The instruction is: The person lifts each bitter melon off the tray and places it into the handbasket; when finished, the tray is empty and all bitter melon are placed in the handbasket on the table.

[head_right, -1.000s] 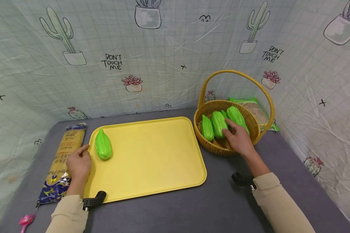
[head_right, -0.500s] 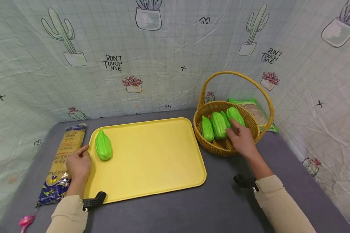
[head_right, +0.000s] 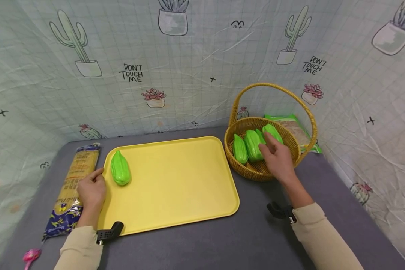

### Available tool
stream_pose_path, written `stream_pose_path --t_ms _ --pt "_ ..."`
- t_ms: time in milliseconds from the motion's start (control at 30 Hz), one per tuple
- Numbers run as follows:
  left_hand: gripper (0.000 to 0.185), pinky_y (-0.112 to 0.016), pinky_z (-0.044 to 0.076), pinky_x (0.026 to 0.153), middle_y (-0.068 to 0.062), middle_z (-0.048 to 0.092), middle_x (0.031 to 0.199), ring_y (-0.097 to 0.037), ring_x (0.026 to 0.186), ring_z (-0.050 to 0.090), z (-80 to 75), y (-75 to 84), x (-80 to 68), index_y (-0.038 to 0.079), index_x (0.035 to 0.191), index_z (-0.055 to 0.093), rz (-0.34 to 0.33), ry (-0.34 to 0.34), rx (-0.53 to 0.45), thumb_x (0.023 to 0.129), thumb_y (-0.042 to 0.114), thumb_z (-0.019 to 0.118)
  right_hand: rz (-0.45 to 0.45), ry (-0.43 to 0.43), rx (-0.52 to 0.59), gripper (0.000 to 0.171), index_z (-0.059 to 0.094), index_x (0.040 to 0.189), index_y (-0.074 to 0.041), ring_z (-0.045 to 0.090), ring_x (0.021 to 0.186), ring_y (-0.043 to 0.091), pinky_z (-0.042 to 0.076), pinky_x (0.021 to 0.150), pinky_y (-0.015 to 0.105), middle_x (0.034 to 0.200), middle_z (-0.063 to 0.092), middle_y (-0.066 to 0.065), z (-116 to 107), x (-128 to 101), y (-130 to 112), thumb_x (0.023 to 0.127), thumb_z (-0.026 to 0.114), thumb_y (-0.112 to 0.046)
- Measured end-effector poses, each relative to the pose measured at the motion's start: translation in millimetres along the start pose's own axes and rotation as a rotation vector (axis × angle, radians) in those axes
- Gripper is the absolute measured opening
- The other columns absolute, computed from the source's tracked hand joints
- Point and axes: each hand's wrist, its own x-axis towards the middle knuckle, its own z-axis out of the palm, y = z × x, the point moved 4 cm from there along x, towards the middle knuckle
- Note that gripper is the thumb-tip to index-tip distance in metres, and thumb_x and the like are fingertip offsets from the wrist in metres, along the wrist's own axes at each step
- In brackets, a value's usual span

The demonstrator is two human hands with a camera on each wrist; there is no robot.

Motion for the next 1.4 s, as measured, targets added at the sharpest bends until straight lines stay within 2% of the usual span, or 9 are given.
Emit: stream_pose_path --t_ms 133,300,500,600,700,833,1133,1400 --pt "0.038 -0.056 0.047 0.108 -0.027 0.063 0.136 -0.044 0.130 0.057 0.3 1.1 0.7 -0.003 0.132 0.067 0.010 0.005 0.004 0.105 0.006 0.041 -0.039 0.009 0.023 0.058 0.031 0.160 -0.008 0.035 0.150 0.043 0.038 0.093 -0.003 0.164 0.034 0.021 7 2 -13 0.108 0.049 -0.028" --pt "0.038 -0.055 0.048 0.108 -0.027 0.063 0.136 -0.044 0.130 0.057 2.6 3.7 1.3 -0.003 0.132 0.066 0.013 -0.008 0.001 0.105 0.007 0.041 -0.046 0.003 0.047 0.058 0.034 0.160 -0.008 0.037 0.150 0.039 0.039 0.097 -0.001 0.163 0.037 0.018 19 6 -24 0.108 0.051 -0.028" --pt "0.038 -0.056 0.049 0.107 -0.027 0.063 0.136 -0.045 0.129 0.058 2.8 4.6 0.4 -0.004 0.132 0.066 0.015 -0.006 -0.012 0.105 0.006 0.042 -0.055 -0.024 0.065 0.058 0.035 0.160 -0.011 0.037 0.151 0.033 0.043 0.111 0.015 0.164 0.037 0.013 38 13 -35 0.108 0.051 -0.030" --pt "0.038 -0.056 0.049 0.106 -0.027 0.063 0.136 -0.045 0.128 0.058 1.9 4.2 -0.1 -0.004 0.132 0.066 0.014 -0.005 -0.014 0.105 0.006 0.042 -0.064 -0.054 0.112 0.057 0.035 0.159 -0.010 0.036 0.153 0.030 0.042 0.112 0.015 0.165 0.036 0.011 49 17 -41 0.108 0.052 -0.028" --pt "0.038 -0.056 0.049 0.106 -0.027 0.063 0.137 -0.044 0.129 0.058 1.2 3.7 0.0 -0.003 0.133 0.066 0.006 -0.014 -0.015 0.106 0.006 0.041 -0.063 -0.090 0.150 0.057 0.034 0.160 -0.009 0.035 0.154 0.029 0.041 0.116 0.022 0.166 0.035 0.011 62 20 -47 0.108 0.052 -0.026" --pt "0.038 -0.055 0.049 0.107 -0.027 0.062 0.138 -0.044 0.130 0.057 1.3 3.2 1.5 -0.003 0.133 0.066 0.002 -0.018 -0.014 0.106 0.007 0.041 -0.064 -0.129 0.178 0.057 0.033 0.160 -0.007 0.034 0.154 0.028 0.039 0.118 0.040 0.166 0.035 0.011 78 24 -55 0.108 0.051 -0.024" --pt "0.039 -0.055 0.048 0.107 -0.027 0.062 0.138 -0.044 0.131 0.056 0.6 2.7 2.6 -0.003 0.133 0.066 0.000 -0.020 -0.012 0.106 0.007 0.040 -0.104 -0.230 0.284 0.057 0.034 0.159 -0.004 0.036 0.153 0.030 0.042 0.116 0.042 0.166 0.034 0.013 116 29 -69 0.107 0.052 -0.021" --pt "0.039 -0.056 0.049 0.106 -0.027 0.062 0.138 -0.044 0.131 0.056 -2.3 2.6 1.2 -0.003 0.134 0.065 0.000 -0.018 -0.013 0.105 0.006 0.040 -0.110 -0.322 0.280 0.058 0.035 0.158 -0.005 0.037 0.152 0.030 0.041 0.117 0.049 0.166 0.034 0.014 151 30 -82 0.107 0.054 -0.023"
